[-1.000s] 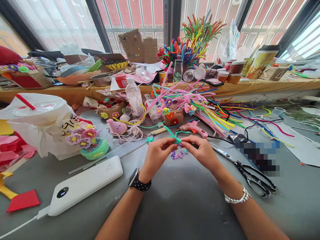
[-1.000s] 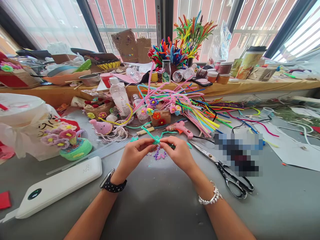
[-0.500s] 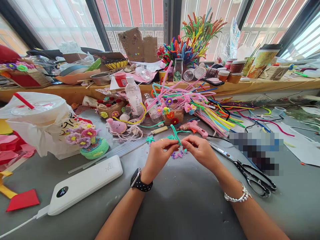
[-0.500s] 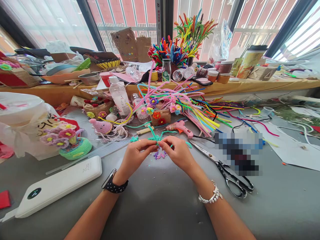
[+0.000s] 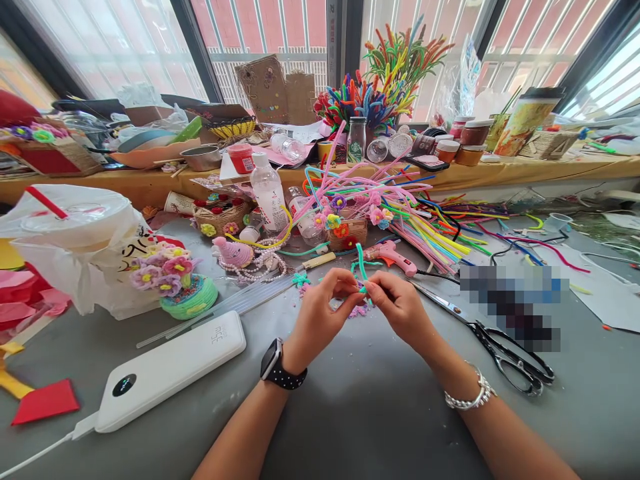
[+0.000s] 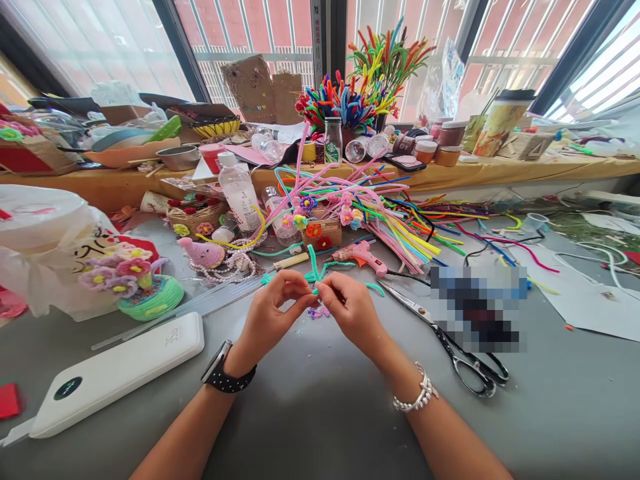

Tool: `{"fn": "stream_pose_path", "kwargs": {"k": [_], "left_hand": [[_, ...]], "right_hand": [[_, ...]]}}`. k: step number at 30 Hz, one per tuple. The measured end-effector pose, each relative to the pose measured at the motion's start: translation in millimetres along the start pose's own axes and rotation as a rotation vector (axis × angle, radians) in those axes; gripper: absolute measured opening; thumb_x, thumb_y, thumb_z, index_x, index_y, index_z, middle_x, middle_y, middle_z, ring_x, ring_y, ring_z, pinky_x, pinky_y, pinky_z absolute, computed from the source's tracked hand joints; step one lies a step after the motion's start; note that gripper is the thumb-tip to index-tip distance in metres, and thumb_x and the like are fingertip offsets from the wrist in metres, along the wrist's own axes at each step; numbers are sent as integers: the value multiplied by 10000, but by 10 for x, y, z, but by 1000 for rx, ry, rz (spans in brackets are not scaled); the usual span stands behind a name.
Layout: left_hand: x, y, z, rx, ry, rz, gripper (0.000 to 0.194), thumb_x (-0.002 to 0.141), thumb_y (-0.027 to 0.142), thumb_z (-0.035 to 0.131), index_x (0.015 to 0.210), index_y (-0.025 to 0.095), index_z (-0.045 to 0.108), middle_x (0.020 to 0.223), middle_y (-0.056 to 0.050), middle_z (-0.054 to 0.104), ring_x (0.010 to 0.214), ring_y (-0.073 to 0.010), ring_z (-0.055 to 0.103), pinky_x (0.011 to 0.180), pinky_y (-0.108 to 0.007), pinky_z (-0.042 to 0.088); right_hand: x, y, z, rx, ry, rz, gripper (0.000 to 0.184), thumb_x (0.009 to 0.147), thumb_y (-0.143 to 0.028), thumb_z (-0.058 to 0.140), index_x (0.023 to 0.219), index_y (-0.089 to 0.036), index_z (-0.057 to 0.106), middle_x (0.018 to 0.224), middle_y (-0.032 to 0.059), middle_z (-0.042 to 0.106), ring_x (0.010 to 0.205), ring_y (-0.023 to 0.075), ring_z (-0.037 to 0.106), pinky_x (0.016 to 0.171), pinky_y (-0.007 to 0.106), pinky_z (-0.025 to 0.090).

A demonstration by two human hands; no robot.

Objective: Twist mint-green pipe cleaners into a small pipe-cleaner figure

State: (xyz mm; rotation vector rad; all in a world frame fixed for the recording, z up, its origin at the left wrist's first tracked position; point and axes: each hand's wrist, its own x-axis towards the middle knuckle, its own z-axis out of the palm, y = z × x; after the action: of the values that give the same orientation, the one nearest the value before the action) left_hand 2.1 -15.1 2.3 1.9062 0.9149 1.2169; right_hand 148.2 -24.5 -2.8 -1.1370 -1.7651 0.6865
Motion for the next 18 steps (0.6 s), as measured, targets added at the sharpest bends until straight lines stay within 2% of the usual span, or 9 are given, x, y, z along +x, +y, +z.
{"fn": "stream_pose_path", "kwargs": {"k": [3,8,11,14,16,18], "left_hand": [[5,1,-19,-22,-2,-4,130,749,201,570,829,184,468,734,14,575,669,-97,603,628,-198,502],[32,8,-85,-75,-19,-56,219,730,232,599,914,158,506,750,-27,634,712,-135,626,677,-249,519],[37,27,-102,-6,44,-39,286,695,255,638,942,149,540,781,-47,647,704,-141,627,678,-256,521],[25,41,-85,80,112,7,191,691,266,640,843,157,600,787,-45,649,681,-135,619,682,-248,513],[18,39,-67,40,118,-35,129,714,275,614,764,157,622,759,-41,656,663,-136,623,670,-240,513],[20,27,-53,-114,81,-155,140,727,282,596,753,148,628,737,-39,667,650,-142,637,649,-241,521]], "right_hand": [[-4,19,5,38,51,19,263,849,-321,387,644,-176,465,552,-31,411,501,93,362,468,216,285],[19,70,-103,-2,142,34,252,841,-343,393,662,-180,468,554,-33,399,498,97,353,470,224,282],[25,63,-119,-2,126,38,260,843,-347,393,658,-181,465,557,-30,394,504,98,353,473,227,283],[18,41,-88,-2,102,27,264,845,-344,395,647,-183,461,556,-29,400,504,99,358,473,227,284],[10,34,-67,1,93,19,264,845,-346,396,650,-184,465,555,-29,409,502,99,367,471,226,289],[5,34,-55,1,85,10,259,846,-345,397,658,-183,473,562,-27,418,506,100,373,473,225,293]]}}
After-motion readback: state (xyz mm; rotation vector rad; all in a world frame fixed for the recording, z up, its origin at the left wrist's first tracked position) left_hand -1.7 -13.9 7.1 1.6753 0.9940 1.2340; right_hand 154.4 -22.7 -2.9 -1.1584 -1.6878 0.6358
